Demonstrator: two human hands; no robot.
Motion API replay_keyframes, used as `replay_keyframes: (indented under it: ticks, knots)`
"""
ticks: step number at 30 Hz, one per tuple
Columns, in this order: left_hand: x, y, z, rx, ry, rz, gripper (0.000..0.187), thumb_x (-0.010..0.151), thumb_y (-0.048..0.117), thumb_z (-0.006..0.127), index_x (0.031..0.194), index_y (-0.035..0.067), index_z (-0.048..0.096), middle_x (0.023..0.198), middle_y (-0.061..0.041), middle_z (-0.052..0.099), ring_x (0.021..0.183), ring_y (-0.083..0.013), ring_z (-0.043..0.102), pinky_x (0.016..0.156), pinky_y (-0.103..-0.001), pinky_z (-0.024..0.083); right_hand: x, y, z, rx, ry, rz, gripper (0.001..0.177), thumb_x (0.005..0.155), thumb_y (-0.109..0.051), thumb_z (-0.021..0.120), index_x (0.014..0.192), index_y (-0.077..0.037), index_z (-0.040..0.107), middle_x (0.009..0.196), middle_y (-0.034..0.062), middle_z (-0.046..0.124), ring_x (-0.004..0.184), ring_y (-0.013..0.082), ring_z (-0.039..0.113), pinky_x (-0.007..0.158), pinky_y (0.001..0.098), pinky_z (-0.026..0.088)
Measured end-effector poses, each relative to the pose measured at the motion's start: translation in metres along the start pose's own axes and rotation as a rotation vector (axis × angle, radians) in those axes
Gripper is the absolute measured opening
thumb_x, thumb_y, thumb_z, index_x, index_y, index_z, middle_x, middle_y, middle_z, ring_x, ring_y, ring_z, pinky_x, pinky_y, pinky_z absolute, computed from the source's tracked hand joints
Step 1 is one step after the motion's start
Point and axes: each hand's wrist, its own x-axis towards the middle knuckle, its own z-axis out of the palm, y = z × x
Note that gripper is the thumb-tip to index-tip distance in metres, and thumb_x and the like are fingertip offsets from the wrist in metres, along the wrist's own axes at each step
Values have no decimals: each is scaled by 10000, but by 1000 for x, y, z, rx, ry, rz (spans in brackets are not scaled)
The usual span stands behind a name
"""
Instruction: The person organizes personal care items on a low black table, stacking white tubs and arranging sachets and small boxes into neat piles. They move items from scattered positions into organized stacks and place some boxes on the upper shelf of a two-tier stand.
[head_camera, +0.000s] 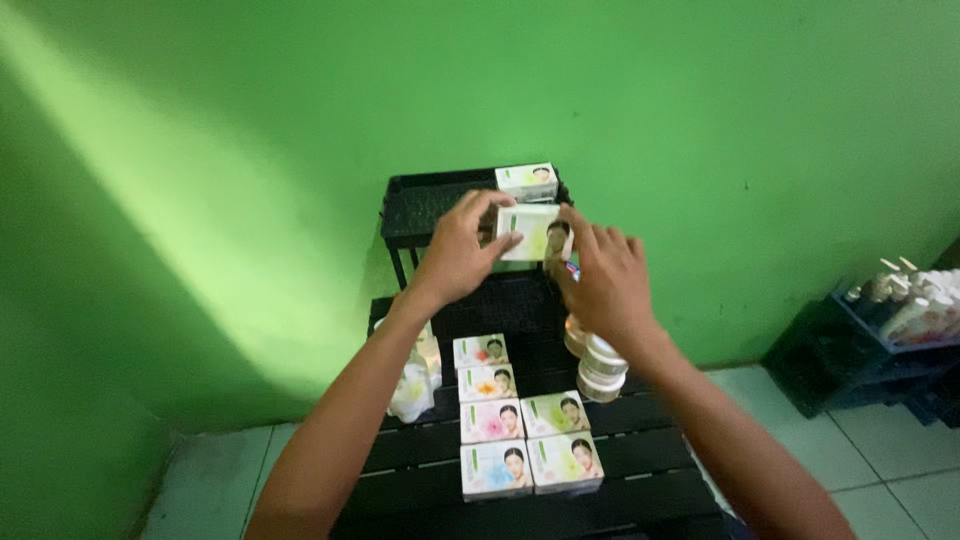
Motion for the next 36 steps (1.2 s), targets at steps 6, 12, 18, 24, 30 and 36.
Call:
replay_keyframes:
  ticks: [6,12,18,24,30,36]
  knots:
    - [33,-8,-20,68,130,328,674,800,265,873,1341,40,539,1303,-205,625,1179,-409,638,995,-481,526,63,20,-17,94,-176,-11,727,800,-294,821,1427,-101,509,1351,192,582,1162,385,622,1023,531,418]
    - [61,-40,-11,144,-64,46,897,763,334,859,1495,72,411,1381,-209,614,1277,-376,599,1035,-458,487,105,46,0,258,-359,6,707,825,-324,792,1441,-111,517,1384,167,581,1194,320,635,1029,458,495]
    - [83,-81,2,142,-53,124,861,709,418,919,1368,2,554,1354,-232,627,1250,-385,613,1049,-449,482,123,71,34,272,-463,54,705,845,-374,782,1455,-121,536,1413,170,575,1235,291,618,1046,454,488]
    - [96,-97,5,82,-204,-40,868,656,510,897,1339,51,618,1277,-174,690,1154,-301,681,987,-410,533,122,88,49,400,-559,162,728,823,-399,781,1453,-119,548,1364,165,656,1268,285,624,1090,462,482]
    - [100,-104,12,80,-234,-33,769,691,417,865,1331,47,652,1215,-174,742,1064,-277,724,940,-389,564,116,96,66,369,-540,187,728,827,-450,776,1433,-106,566,1399,174,616,1310,313,575,1097,477,452]
    - [104,-108,18,142,-302,-203,755,724,426,824,1369,82,638,1179,-175,760,1015,-263,742,907,-388,575,107,103,80,379,-498,212,748,795,-437,787,1434,-115,570,1474,163,550,1358,312,542,1115,479,458]
